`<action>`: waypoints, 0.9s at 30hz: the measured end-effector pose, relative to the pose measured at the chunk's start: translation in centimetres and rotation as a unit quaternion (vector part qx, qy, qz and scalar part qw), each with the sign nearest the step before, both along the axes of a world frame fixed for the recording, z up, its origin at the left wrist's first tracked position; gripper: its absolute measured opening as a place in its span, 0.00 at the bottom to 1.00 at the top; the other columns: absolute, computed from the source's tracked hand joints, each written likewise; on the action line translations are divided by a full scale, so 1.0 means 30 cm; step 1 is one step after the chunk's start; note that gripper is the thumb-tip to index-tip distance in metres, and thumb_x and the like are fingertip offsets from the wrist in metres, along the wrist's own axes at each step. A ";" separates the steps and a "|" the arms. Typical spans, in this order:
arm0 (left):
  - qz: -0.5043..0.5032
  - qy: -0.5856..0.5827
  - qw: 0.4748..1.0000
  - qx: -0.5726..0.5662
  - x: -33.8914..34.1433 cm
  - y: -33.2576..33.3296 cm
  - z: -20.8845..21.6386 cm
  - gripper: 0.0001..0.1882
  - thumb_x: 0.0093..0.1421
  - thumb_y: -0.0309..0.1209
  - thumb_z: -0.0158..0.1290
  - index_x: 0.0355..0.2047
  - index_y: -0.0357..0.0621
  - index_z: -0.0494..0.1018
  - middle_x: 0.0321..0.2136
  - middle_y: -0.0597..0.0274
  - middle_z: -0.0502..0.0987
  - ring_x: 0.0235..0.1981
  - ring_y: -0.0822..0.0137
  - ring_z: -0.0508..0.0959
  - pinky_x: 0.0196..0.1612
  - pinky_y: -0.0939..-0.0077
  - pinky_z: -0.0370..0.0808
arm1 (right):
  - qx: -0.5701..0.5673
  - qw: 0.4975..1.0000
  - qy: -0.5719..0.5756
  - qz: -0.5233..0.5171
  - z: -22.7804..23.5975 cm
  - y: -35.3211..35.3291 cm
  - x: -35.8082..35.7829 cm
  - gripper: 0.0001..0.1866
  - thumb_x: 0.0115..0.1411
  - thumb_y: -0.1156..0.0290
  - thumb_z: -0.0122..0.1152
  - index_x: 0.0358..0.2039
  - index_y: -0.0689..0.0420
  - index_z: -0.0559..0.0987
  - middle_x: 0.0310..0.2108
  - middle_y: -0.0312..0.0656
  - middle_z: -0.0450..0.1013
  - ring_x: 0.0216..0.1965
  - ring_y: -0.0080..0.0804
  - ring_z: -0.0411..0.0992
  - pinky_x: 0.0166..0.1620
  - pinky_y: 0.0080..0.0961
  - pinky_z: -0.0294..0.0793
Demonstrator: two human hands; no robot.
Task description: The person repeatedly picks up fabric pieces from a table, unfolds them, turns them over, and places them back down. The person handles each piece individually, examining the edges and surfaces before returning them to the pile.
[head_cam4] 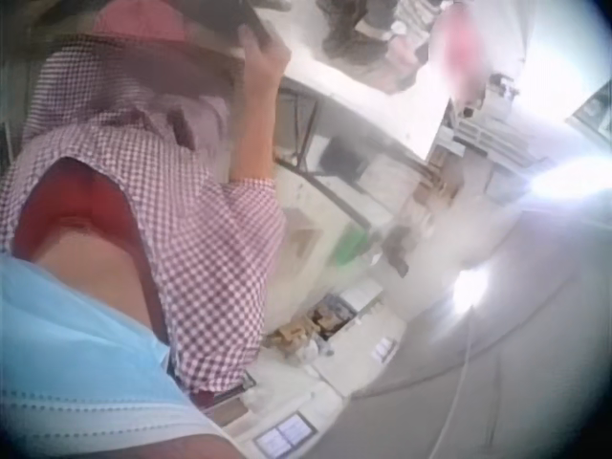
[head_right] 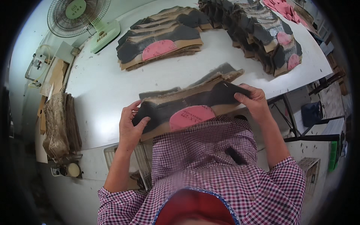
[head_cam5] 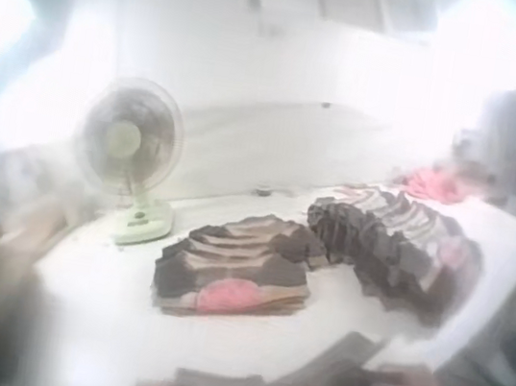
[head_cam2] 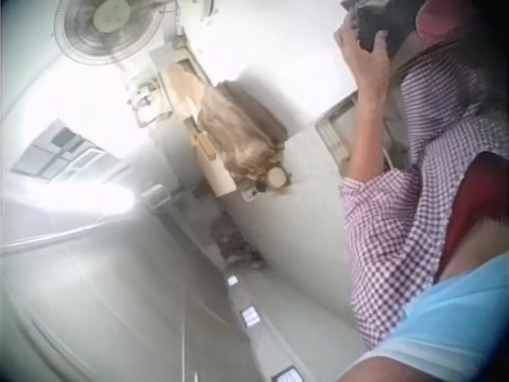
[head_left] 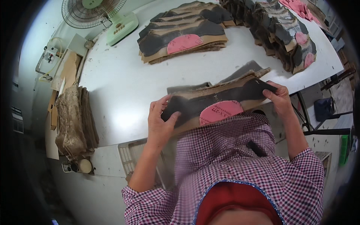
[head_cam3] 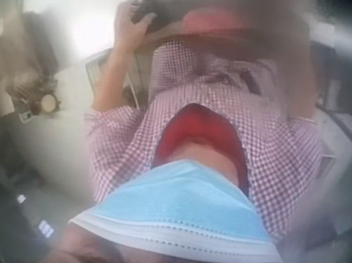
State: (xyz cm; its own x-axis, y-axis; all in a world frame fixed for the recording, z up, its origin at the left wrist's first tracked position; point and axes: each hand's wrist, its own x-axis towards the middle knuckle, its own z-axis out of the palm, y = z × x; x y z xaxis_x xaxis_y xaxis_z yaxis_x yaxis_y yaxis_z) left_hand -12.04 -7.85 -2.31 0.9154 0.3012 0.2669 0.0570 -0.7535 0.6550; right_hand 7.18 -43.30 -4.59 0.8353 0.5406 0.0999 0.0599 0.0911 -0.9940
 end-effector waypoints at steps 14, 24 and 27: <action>-0.154 -0.291 0.920 0.214 -0.116 -0.300 0.162 0.10 0.54 0.22 0.58 0.38 0.37 0.76 0.36 0.55 0.77 0.38 0.59 0.78 0.41 0.69 0.76 | 0.152 0.947 0.274 0.064 0.189 0.202 -0.368 0.22 0.71 0.57 0.40 0.48 0.63 0.73 0.42 0.44 0.75 0.43 0.30 0.75 0.48 0.29 0.74; -0.361 -0.269 0.889 0.083 -0.202 -0.290 0.037 0.10 0.50 0.28 0.55 0.33 0.39 0.77 0.36 0.52 0.76 0.43 0.53 0.78 0.53 0.54 0.74 | 0.337 0.906 0.236 0.102 0.224 0.221 -0.245 0.12 0.65 0.73 0.50 0.47 0.64 0.73 0.43 0.45 0.75 0.41 0.29 0.76 0.44 0.26 0.79; -0.155 -0.272 0.947 -0.076 -0.271 -0.200 0.016 0.20 0.57 0.37 0.53 0.45 0.36 0.72 0.44 0.49 0.73 0.47 0.57 0.76 0.48 0.61 0.75 | 0.288 0.920 0.210 0.163 0.244 0.189 -0.202 0.14 0.62 0.76 0.52 0.49 0.64 0.73 0.43 0.44 0.75 0.41 0.30 0.77 0.44 0.26 0.79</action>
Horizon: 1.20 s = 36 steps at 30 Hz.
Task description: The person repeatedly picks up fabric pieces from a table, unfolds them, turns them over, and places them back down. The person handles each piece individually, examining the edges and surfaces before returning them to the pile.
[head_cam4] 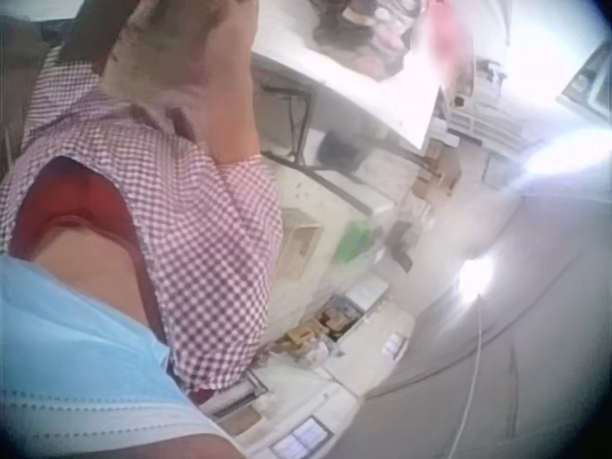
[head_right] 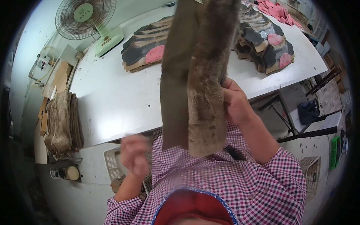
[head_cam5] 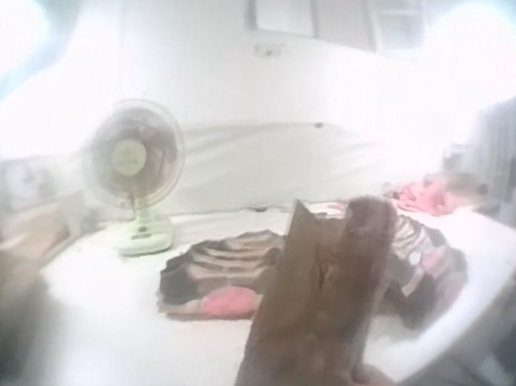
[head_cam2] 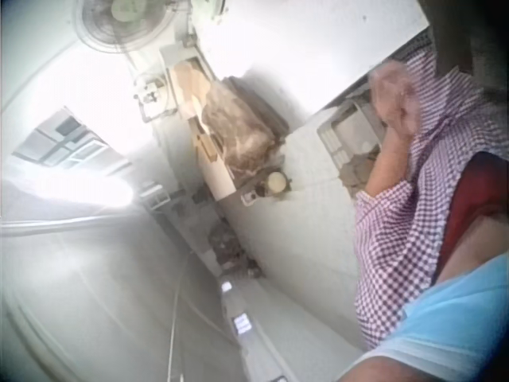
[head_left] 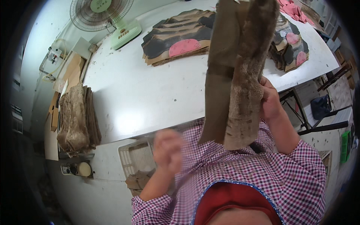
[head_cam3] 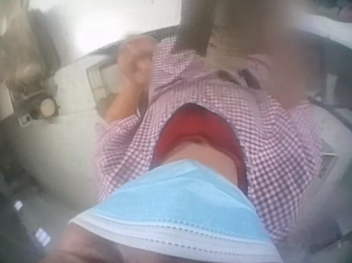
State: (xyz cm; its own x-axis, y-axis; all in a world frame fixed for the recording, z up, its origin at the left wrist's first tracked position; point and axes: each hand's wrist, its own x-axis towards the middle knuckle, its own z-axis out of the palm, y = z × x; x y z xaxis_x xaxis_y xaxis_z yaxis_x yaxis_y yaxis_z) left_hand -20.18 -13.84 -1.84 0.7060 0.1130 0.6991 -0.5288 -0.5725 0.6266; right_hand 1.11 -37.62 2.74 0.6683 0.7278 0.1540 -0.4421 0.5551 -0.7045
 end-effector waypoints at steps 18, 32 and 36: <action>-0.211 0.237 0.695 -0.646 0.260 -0.070 0.023 0.26 0.59 0.30 0.39 0.55 0.27 0.63 0.54 0.45 0.70 0.53 0.51 0.72 0.59 0.58 0.66 | -0.332 0.855 -0.379 -0.123 0.057 0.150 -0.146 0.23 0.56 0.67 0.65 0.49 0.64 0.70 0.34 0.41 0.73 0.37 0.26 0.71 0.41 0.22 0.71; -0.224 0.221 0.677 -0.665 0.175 0.076 -0.021 0.26 0.51 0.25 0.41 0.51 0.23 0.64 0.48 0.42 0.73 0.48 0.50 0.76 0.53 0.57 0.74 | -0.257 0.934 -0.155 -0.193 -0.056 0.113 -0.006 0.25 0.59 0.74 0.61 0.56 0.67 0.67 0.36 0.38 0.73 0.36 0.19 0.70 0.41 0.16 0.70; -0.173 0.239 0.706 -0.644 0.174 0.058 0.009 0.25 0.51 0.24 0.41 0.50 0.23 0.65 0.47 0.42 0.74 0.46 0.50 0.77 0.51 0.58 0.75 | -0.232 0.972 0.029 -0.036 -0.048 0.096 0.022 0.25 0.60 0.65 0.63 0.49 0.73 0.71 0.42 0.46 0.75 0.42 0.25 0.74 0.46 0.21 0.74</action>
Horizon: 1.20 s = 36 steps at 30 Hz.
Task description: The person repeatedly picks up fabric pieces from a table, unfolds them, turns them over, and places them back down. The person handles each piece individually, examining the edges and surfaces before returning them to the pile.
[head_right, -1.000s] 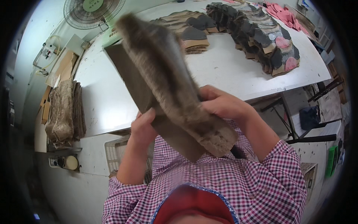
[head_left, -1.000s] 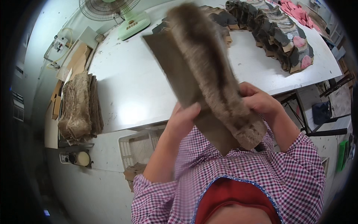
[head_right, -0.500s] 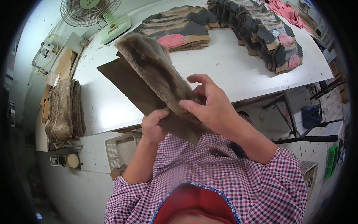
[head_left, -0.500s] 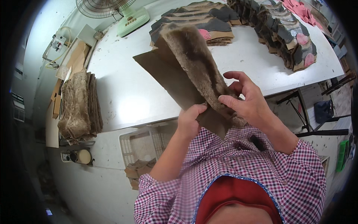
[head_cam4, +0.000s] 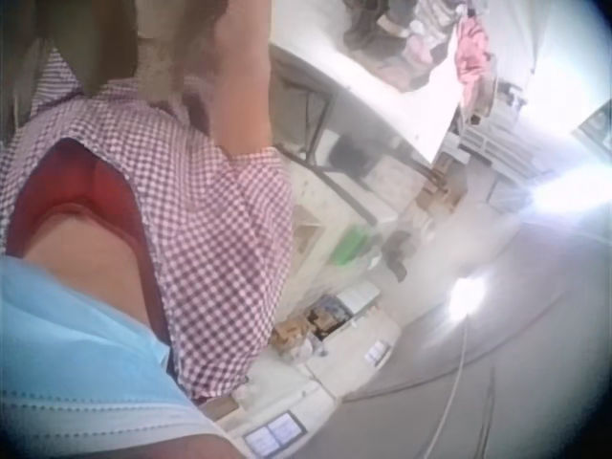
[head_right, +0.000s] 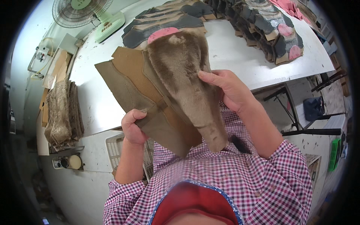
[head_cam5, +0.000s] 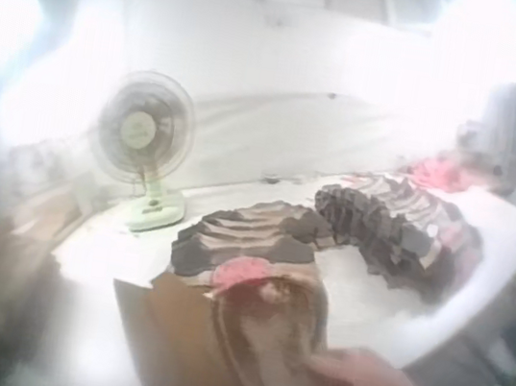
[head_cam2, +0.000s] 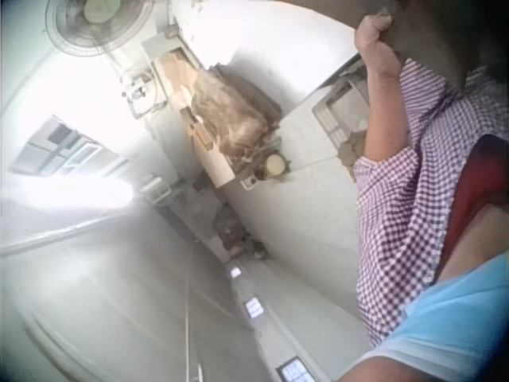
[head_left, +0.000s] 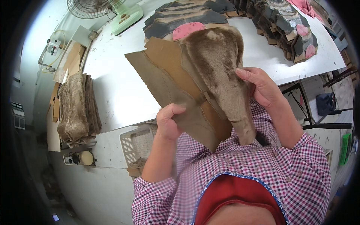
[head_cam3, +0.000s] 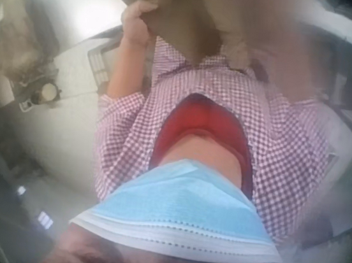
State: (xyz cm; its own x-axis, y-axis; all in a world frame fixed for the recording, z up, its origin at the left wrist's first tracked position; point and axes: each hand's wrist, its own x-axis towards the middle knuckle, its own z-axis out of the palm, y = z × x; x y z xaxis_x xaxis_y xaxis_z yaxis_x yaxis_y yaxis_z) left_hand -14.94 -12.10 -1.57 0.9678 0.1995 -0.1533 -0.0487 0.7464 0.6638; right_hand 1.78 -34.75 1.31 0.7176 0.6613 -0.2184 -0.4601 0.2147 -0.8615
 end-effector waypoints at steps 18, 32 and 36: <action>-0.032 -0.035 0.997 -0.055 0.005 -0.208 0.063 0.37 0.43 0.27 0.45 0.57 0.28 0.60 0.52 0.44 0.70 0.53 0.48 0.72 0.58 0.57 0.69 | -0.022 0.967 -0.252 0.035 -0.101 0.097 -0.006 0.15 0.64 0.70 0.57 0.45 0.67 0.78 0.36 0.38 0.78 0.38 0.20 0.71 0.42 0.22 0.73; 0.032 -0.053 0.984 -0.166 0.061 -0.175 0.028 0.33 0.50 0.27 0.42 0.59 0.31 0.59 0.55 0.45 0.68 0.55 0.47 0.70 0.59 0.51 0.66 | -0.226 0.876 -0.424 -0.048 -0.069 0.020 0.153 0.17 0.62 0.64 0.57 0.43 0.64 0.77 0.34 0.49 0.77 0.34 0.33 0.75 0.40 0.28 0.73; 0.075 0.002 0.993 -0.091 0.055 -0.183 0.046 0.32 0.50 0.27 0.42 0.58 0.30 0.59 0.55 0.45 0.68 0.55 0.48 0.69 0.60 0.52 0.66 | -0.189 0.772 -0.592 -0.132 0.033 -0.052 0.081 0.09 0.60 0.73 0.58 0.39 0.63 0.77 0.32 0.46 0.75 0.33 0.36 0.74 0.38 0.28 0.74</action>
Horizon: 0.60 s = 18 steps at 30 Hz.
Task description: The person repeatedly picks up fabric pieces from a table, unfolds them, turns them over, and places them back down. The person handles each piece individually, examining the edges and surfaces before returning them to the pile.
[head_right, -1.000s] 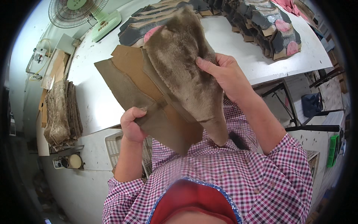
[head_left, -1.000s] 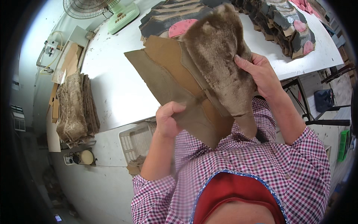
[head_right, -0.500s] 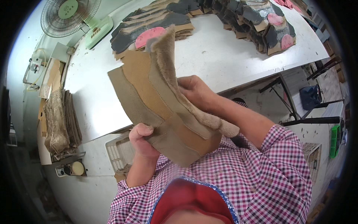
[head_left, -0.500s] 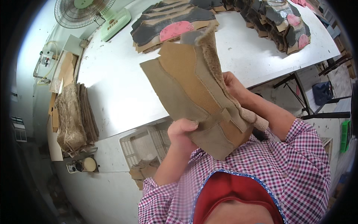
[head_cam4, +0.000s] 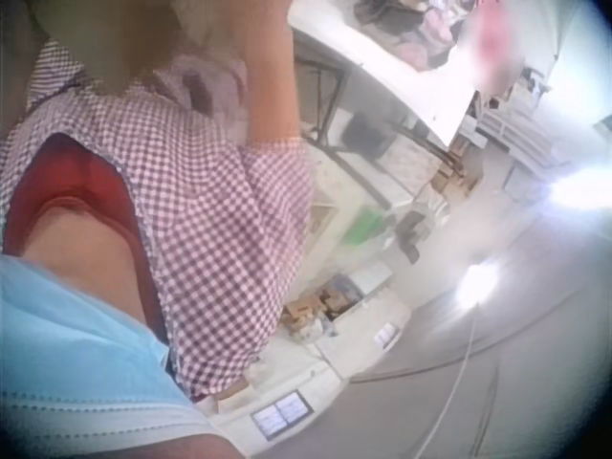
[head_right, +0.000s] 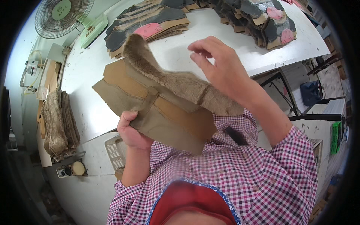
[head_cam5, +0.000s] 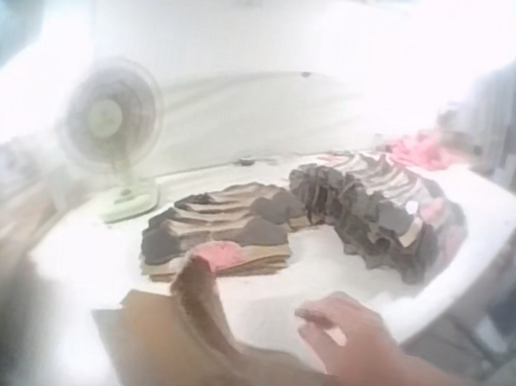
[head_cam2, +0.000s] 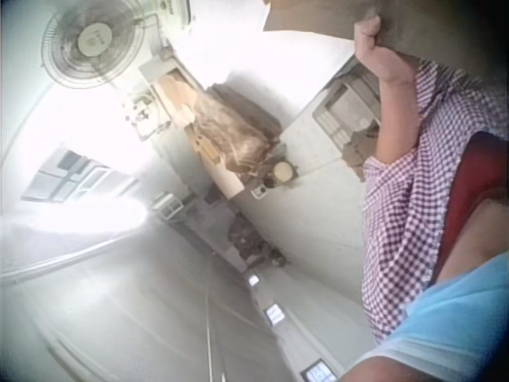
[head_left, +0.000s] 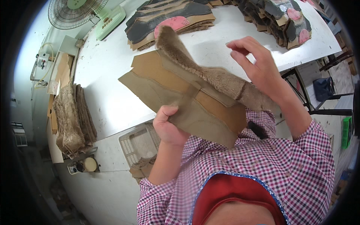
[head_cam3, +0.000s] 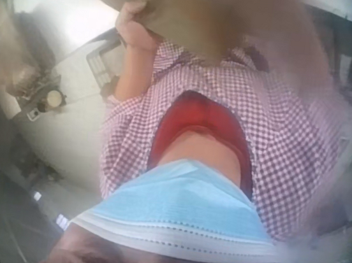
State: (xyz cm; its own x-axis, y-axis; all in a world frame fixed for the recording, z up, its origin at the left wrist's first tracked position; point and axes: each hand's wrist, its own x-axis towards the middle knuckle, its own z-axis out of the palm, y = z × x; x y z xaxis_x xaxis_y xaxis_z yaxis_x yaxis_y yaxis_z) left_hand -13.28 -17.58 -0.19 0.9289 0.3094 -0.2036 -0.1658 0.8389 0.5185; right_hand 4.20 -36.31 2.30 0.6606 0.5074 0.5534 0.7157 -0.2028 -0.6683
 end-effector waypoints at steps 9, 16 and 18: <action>-0.083 -0.017 0.990 0.113 -0.035 -0.065 -0.003 0.30 0.49 0.27 0.41 0.54 0.26 0.62 0.52 0.45 0.70 0.53 0.51 0.71 0.58 0.60 0.67 | 0.026 0.998 -0.036 0.032 0.022 0.049 -0.196 0.08 0.52 0.79 0.63 0.35 0.61 0.77 0.31 0.44 0.73 0.32 0.42 0.74 0.34 0.31 0.74; -0.092 -0.049 0.988 0.117 -0.067 -0.056 -0.017 0.30 0.47 0.25 0.41 0.53 0.26 0.63 0.51 0.46 0.71 0.52 0.52 0.72 0.58 0.61 0.67 | -0.006 0.989 0.086 0.118 0.058 0.024 -0.185 0.07 0.53 0.77 0.63 0.33 0.64 0.78 0.28 0.45 0.74 0.27 0.37 0.74 0.32 0.27 0.74; -0.093 -0.054 0.988 0.111 -0.058 -0.060 -0.004 0.30 0.47 0.25 0.41 0.53 0.26 0.63 0.52 0.45 0.71 0.52 0.52 0.72 0.58 0.61 0.67 | -0.005 0.982 0.127 0.137 0.065 0.022 -0.186 0.07 0.53 0.76 0.63 0.32 0.65 0.78 0.27 0.44 0.75 0.26 0.33 0.74 0.32 0.25 0.74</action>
